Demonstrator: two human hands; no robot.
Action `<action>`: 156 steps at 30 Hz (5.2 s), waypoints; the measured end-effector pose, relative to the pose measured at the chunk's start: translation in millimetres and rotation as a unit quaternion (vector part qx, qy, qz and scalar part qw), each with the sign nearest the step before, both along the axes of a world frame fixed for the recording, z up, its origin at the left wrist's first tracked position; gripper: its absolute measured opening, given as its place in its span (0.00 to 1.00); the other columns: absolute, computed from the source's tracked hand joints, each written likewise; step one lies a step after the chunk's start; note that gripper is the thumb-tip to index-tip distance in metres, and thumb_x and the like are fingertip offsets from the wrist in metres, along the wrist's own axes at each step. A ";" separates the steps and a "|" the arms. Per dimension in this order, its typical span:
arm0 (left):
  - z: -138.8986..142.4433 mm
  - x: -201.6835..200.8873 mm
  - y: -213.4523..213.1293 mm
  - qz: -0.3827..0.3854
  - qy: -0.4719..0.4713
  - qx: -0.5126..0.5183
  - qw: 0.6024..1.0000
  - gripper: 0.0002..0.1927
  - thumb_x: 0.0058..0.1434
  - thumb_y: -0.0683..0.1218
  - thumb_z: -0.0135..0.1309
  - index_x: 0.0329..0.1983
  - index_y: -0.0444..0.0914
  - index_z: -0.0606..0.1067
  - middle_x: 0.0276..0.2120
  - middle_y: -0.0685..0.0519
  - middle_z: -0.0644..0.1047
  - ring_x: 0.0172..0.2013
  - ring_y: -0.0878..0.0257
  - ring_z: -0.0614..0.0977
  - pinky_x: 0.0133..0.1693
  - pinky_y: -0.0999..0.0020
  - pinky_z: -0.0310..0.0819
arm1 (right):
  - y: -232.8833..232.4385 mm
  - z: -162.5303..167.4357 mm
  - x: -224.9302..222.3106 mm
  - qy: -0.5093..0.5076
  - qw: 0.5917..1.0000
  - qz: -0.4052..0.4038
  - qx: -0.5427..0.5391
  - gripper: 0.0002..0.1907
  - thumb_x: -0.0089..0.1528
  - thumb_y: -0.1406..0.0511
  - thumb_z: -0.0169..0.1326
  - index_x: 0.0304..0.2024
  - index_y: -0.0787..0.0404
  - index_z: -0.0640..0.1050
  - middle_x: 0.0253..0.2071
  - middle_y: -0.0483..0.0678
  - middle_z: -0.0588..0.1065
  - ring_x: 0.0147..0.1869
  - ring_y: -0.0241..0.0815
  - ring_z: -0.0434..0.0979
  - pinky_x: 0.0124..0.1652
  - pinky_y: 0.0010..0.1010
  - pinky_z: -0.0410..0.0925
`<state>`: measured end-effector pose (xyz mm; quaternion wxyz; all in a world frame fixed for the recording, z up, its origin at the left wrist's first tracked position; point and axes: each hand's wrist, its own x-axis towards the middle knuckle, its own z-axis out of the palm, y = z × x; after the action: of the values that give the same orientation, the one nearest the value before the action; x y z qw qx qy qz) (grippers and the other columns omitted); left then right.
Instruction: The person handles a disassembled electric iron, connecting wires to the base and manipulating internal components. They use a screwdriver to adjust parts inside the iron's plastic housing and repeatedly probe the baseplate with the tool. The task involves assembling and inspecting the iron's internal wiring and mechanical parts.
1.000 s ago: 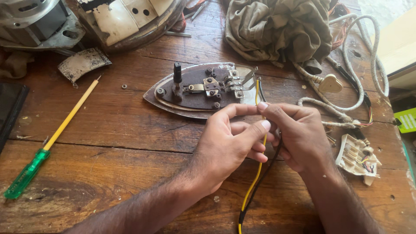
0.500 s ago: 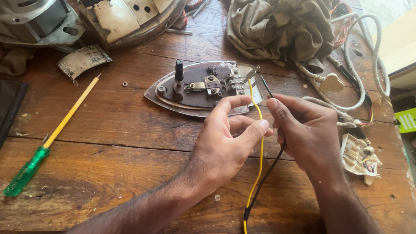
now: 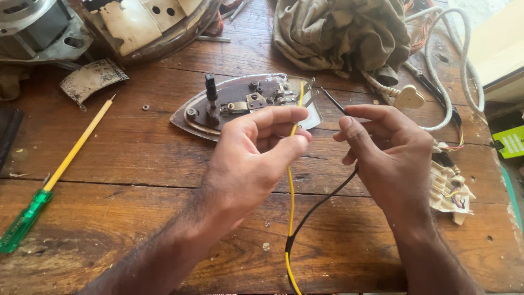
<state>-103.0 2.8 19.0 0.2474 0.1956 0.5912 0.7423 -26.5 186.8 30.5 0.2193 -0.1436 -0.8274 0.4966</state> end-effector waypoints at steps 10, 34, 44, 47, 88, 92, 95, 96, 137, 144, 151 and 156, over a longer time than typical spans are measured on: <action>1.8 1.4 1.9 0.067 0.078 -0.058 0.993 0.18 0.64 0.41 0.52 0.56 0.29 0.78 0.41 0.48 0.86 0.43 0.68 0.85 0.47 0.76 0.79 | 3.0 -3.1 9.5 0.012 0.997 -0.022 0.075 0.09 0.66 0.68 0.59 0.47 0.67 0.81 0.32 0.49 0.81 0.33 0.31 0.82 0.30 0.20 0.74; 4.9 -0.8 -5.8 0.064 0.083 -0.101 0.989 0.16 0.59 0.42 0.54 0.48 0.31 0.82 0.34 0.50 0.86 0.34 0.71 0.85 0.36 0.77 0.78 | -6.7 -16.6 0.4 -0.015 0.978 -0.017 0.206 0.08 0.64 0.68 0.62 0.45 0.62 0.84 0.26 0.43 0.80 0.27 0.26 0.77 0.27 0.21 0.69; 2.1 -1.9 -3.9 0.055 0.089 -0.100 0.989 0.17 0.60 0.42 0.52 0.49 0.32 0.81 0.36 0.49 0.87 0.38 0.68 0.87 0.41 0.75 0.81 | -7.2 -16.4 0.7 -0.030 0.979 -0.019 0.201 0.08 0.63 0.68 0.62 0.45 0.61 0.84 0.23 0.43 0.79 0.24 0.26 0.73 0.25 0.21 0.64; 0.7 -2.1 -3.1 0.051 0.087 -0.096 0.990 0.17 0.61 0.42 0.51 0.49 0.32 0.81 0.36 0.49 0.87 0.39 0.68 0.87 0.42 0.75 0.81 | -6.8 -15.9 0.8 -0.035 0.978 -0.020 0.203 0.08 0.63 0.67 0.61 0.45 0.61 0.84 0.22 0.43 0.78 0.23 0.26 0.73 0.25 0.21 0.64; 5.3 24.6 3.6 0.057 0.076 -0.037 0.995 0.19 0.67 0.45 0.53 0.59 0.33 0.74 0.40 0.48 0.85 0.37 0.70 0.86 0.35 0.76 0.83 | 11.1 5.2 3.1 -0.077 0.994 -0.041 -0.063 0.14 0.67 0.66 0.54 0.53 0.66 0.79 0.26 0.46 0.76 0.23 0.31 0.73 0.16 0.23 0.64; 1.5 21.9 0.8 0.082 0.083 -0.062 0.991 0.17 0.66 0.44 0.53 0.56 0.32 0.76 0.38 0.49 0.86 0.33 0.69 0.85 0.33 0.75 0.82 | 11.5 2.8 0.6 -0.080 0.995 -0.044 -0.029 0.13 0.68 0.65 0.54 0.51 0.64 0.80 0.25 0.44 0.74 0.22 0.29 0.72 0.17 0.21 0.62; 2.3 15.4 -3.5 0.112 0.138 -0.078 0.981 0.15 0.66 0.43 0.53 0.54 0.33 0.77 0.37 0.49 0.85 0.29 0.69 0.85 0.28 0.76 0.83 | 12.0 -0.9 -0.6 -0.057 0.998 -0.023 0.000 0.12 0.69 0.65 0.53 0.51 0.64 0.80 0.25 0.43 0.74 0.23 0.28 0.72 0.19 0.20 0.63; 3.1 12.9 -5.9 0.123 0.163 -0.087 0.975 0.14 0.66 0.43 0.52 0.53 0.33 0.78 0.37 0.50 0.85 0.28 0.69 0.85 0.26 0.76 0.84 | 12.2 -2.3 -0.5 -0.048 0.999 -0.013 0.009 0.12 0.69 0.65 0.53 0.51 0.64 0.80 0.25 0.43 0.74 0.23 0.28 0.73 0.20 0.20 0.64; -1.7 -7.6 -7.8 0.205 0.418 -0.154 0.871 0.08 0.70 0.40 0.52 0.49 0.33 0.76 0.38 0.43 0.81 0.38 0.50 0.85 0.39 0.58 0.78 | 15.1 -10.0 -1.9 -0.067 0.998 -0.008 0.003 0.11 0.70 0.64 0.53 0.51 0.61 0.80 0.25 0.40 0.73 0.25 0.25 0.68 0.22 0.19 0.60; 3.2 -3.0 -4.4 0.194 0.375 -0.120 0.898 0.09 0.72 0.40 0.50 0.52 0.33 0.75 0.40 0.44 0.82 0.40 0.57 0.86 0.41 0.63 0.80 | 22.2 -11.5 -6.1 -0.094 0.992 -0.007 -0.085 0.11 0.69 0.63 0.52 0.52 0.60 0.79 0.29 0.43 0.73 0.26 0.29 0.71 0.21 0.20 0.61; 4.8 -1.8 3.3 0.065 0.121 -0.103 0.985 0.14 0.68 0.43 0.48 0.53 0.35 0.78 0.33 0.52 0.84 0.29 0.70 0.82 0.30 0.74 0.77 | 28.2 -11.9 -5.5 -0.117 0.962 0.040 -0.243 0.15 0.66 0.65 0.54 0.53 0.65 0.78 0.35 0.47 0.78 0.29 0.30 0.75 0.18 0.17 0.61; -1.4 7.7 12.9 0.021 0.056 -0.086 0.995 0.17 0.68 0.45 0.47 0.56 0.33 0.76 0.32 0.54 0.82 0.28 0.71 0.79 0.30 0.76 0.77 | 31.2 -16.5 -5.3 -0.134 0.928 0.026 -0.348 0.16 0.64 0.64 0.56 0.53 0.64 0.78 0.35 0.50 0.78 0.28 0.31 0.77 0.12 0.15 0.60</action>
<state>-95.3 15.7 17.6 0.2142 0.2020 0.6698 0.6817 -31.8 218.0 14.0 0.0300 -0.2543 -0.6277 0.7352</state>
